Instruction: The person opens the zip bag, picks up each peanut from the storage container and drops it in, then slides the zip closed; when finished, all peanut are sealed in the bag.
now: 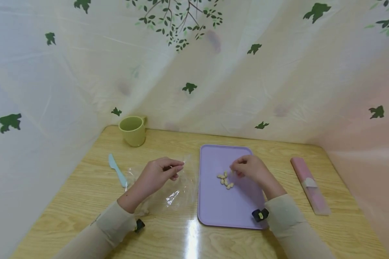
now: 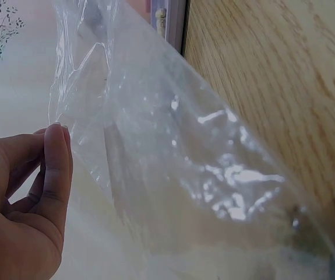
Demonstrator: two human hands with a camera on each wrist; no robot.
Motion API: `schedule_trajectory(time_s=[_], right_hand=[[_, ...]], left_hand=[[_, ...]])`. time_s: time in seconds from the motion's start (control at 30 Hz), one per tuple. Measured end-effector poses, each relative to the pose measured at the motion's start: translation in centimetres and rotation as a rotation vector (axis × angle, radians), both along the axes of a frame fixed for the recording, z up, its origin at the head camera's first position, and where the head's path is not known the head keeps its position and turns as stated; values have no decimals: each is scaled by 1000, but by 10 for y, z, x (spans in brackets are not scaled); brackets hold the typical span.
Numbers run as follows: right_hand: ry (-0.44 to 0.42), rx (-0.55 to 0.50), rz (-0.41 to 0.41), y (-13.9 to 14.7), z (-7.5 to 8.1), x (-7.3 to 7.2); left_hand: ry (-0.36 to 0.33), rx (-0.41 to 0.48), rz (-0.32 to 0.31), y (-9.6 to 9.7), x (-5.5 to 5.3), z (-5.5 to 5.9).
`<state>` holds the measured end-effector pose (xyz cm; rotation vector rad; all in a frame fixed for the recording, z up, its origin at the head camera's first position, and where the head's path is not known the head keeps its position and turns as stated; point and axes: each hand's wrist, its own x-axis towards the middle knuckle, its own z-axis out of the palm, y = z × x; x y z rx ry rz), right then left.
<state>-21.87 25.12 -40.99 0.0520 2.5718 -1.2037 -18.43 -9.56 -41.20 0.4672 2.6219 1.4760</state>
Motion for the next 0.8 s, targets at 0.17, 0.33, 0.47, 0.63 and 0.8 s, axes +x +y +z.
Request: schedule_trajectory(time_s=[0.17, 0.33, 0.47, 0.63, 0.8], right_hand=[[16, -120, 6, -17, 4, 9], [-6, -192, 37, -40, 7, 21], [-28, -208, 42, -57, 9, 31], [-31, -261, 77, -76, 9, 40], [-12, -308, 93, -92, 10, 47]], left_hand=[[7, -1, -2, -1, 3, 2], [7, 4, -6, -3, 7, 4], [-1, 17, -8, -3, 10, 5], [-15, 28, -5, -4, 13, 5], [-11, 26, -7, -6, 16, 6]])
